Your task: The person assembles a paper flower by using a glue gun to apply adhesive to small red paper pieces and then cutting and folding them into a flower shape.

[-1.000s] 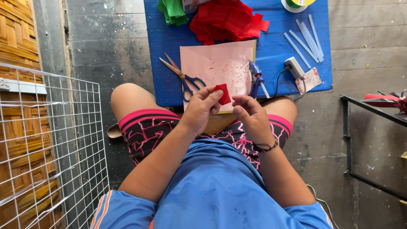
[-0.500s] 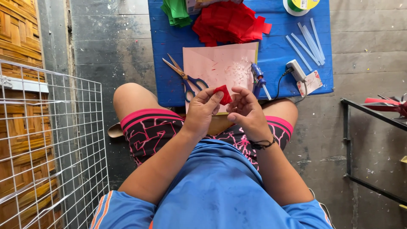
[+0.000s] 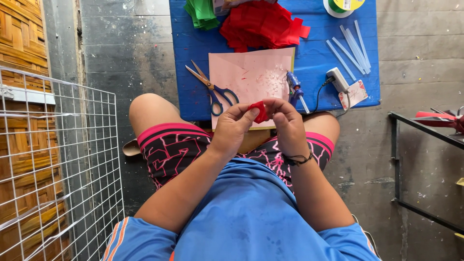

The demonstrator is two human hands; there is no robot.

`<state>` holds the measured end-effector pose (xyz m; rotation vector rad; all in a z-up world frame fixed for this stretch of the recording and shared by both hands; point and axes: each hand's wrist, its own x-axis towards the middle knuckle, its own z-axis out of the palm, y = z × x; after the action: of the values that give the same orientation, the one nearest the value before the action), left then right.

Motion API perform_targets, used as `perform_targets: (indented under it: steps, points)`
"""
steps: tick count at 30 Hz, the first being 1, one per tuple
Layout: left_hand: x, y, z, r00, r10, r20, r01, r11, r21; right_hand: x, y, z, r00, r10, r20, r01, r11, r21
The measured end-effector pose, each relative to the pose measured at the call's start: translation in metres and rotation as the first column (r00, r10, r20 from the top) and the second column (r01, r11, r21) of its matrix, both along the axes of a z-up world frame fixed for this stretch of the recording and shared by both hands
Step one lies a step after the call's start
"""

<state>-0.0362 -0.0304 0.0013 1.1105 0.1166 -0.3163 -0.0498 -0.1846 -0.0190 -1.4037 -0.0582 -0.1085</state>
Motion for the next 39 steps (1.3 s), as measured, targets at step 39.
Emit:
perform_targets:
  steps: [39]
  points:
    - [0.001,0.01,-0.008,0.987,-0.157,-0.046,0.162,0.973,0.162,0.009,-0.017,0.026,0.995,0.005,-0.102,-0.022,0.987,-0.162]
